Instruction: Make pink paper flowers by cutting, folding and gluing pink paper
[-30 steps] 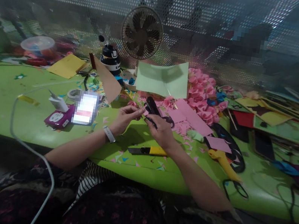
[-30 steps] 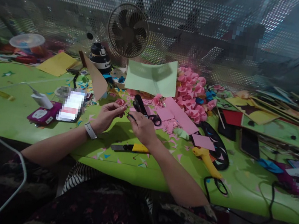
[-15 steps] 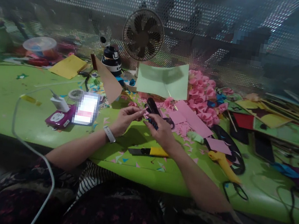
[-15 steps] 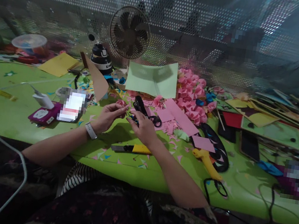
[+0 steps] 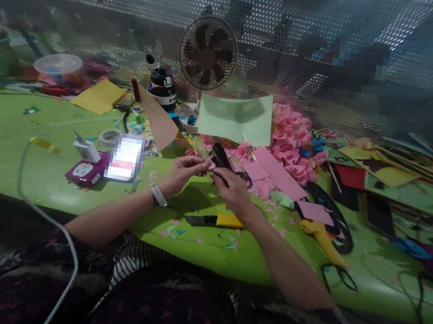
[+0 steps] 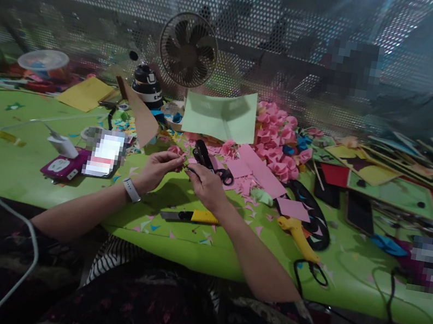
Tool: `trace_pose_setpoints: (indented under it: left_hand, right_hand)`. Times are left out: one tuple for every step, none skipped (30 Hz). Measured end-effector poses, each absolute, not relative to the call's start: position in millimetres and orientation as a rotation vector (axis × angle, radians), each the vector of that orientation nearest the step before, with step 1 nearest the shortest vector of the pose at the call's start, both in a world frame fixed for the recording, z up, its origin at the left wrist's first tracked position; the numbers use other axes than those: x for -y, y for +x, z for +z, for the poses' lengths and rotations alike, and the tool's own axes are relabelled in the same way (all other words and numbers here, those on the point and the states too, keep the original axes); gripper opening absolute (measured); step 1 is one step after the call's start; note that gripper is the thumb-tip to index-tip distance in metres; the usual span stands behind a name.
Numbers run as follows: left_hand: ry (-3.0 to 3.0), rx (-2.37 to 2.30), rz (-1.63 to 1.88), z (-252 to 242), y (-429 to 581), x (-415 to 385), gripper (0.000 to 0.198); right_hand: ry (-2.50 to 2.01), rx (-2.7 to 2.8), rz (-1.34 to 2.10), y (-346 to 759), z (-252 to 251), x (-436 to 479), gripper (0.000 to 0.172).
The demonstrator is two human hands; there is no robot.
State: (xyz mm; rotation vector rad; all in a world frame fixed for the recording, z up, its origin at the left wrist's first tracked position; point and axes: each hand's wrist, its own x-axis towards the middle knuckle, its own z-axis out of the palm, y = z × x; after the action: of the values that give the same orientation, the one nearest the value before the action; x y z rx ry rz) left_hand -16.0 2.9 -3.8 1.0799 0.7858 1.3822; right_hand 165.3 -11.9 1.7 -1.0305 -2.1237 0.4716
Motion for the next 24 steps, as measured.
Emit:
trace_pose_setpoints:
  left_hand:
    - [1.076, -0.787, 1.374, -4, -16, -3, 0.036]
    - [1.073, -0.79, 1.366, -4, -16, -3, 0.036]
    - [1.071, -0.792, 1.361, -4, -16, -3, 0.036]
    - [1.071, -0.792, 1.357, -3, -16, -3, 0.037]
    - [1.072, -0.793, 1.356, -3, -16, -3, 0.037]
    - [1.075, -0.792, 1.357, -3, -16, -3, 0.038]
    - [1.08, -0.791, 1.359, -3, -15, -3, 0.038]
    - [1.085, -0.789, 1.362, -2, -15, -2, 0.037]
    - [1.089, -0.788, 1.366, -2, -15, -3, 0.037]
    - [1.089, -0.785, 1.371, -2, -16, -3, 0.037]
    - [1.085, -0.784, 1.38, -2, -16, -3, 0.037]
    - [1.076, -0.783, 1.387, -2, -16, -4, 0.037]
    - [1.064, -0.783, 1.396, -3, -17, -5, 0.037]
    - [1.055, -0.783, 1.401, -4, -18, -6, 0.037]
    - [1.051, -0.783, 1.399, -5, -19, -7, 0.037]
    - [1.052, -0.784, 1.393, -7, -20, -8, 0.037]
    - [1.057, -0.786, 1.387, -8, -20, -9, 0.037]
    - [1.061, -0.788, 1.386, -9, -21, -9, 0.037]
    - [1.061, -0.794, 1.392, -11, -21, -10, 0.037]
    - [1.058, -0.8, 1.401, -12, -22, -11, 0.037]
    - [1.05, -0.806, 1.413, -12, -22, -11, 0.037]
    - [1.041, -0.81, 1.422, -13, -22, -12, 0.036]
    - [1.033, -0.813, 1.428, -13, -22, -12, 0.036]
    - [1.028, -0.813, 1.432, -13, -22, -13, 0.036]
  right_hand:
    - [-1.036, 2.126, 0.473, 165, 2, 12, 0.031]
    - [-1.039, 2.128, 0.473, 165, 2, 11, 0.031]
    - [-1.04, 2.132, 0.472, 165, 2, 11, 0.031]
    - [-1.041, 2.136, 0.474, 165, 3, 11, 0.031]
    - [-1.04, 2.141, 0.481, 165, 3, 11, 0.03]
    - [-1.04, 2.145, 0.493, 165, 3, 12, 0.03]
    - [-1.044, 2.146, 0.508, 165, 4, 12, 0.03]
    - [-1.051, 2.148, 0.525, 165, 4, 12, 0.029]
    - [-1.064, 2.149, 0.542, 165, 4, 13, 0.029]
    - [-1.08, 2.151, 0.557, 165, 4, 13, 0.029]
    - [-1.095, 2.153, 0.569, 165, 5, 13, 0.029]
    - [-1.108, 2.157, 0.581, 165, 5, 13, 0.028]
    - [-1.115, 2.164, 0.593, 166, 5, 13, 0.028]
    - [-1.119, 2.167, 0.6, 166, 5, 13, 0.028]
    - [-1.122, 2.168, 0.602, 166, 5, 13, 0.027]
    - [-1.122, 2.171, 0.605, 166, 5, 13, 0.027]
    - [-1.121, 2.173, 0.606, 166, 5, 13, 0.026]
    - [-1.122, 2.177, 0.606, 166, 5, 13, 0.026]
    - [-1.124, 2.184, 0.605, 166, 5, 12, 0.026]
    - [-1.129, 2.193, 0.603, 167, 5, 12, 0.026]
    - [-1.136, 2.201, 0.593, 167, 5, 11, 0.027]
    - [-1.145, 2.209, 0.575, 167, 5, 10, 0.027]
    - [-1.152, 2.216, 0.552, 168, 5, 9, 0.027]
    - [-1.156, 2.225, 0.528, 169, 5, 9, 0.027]
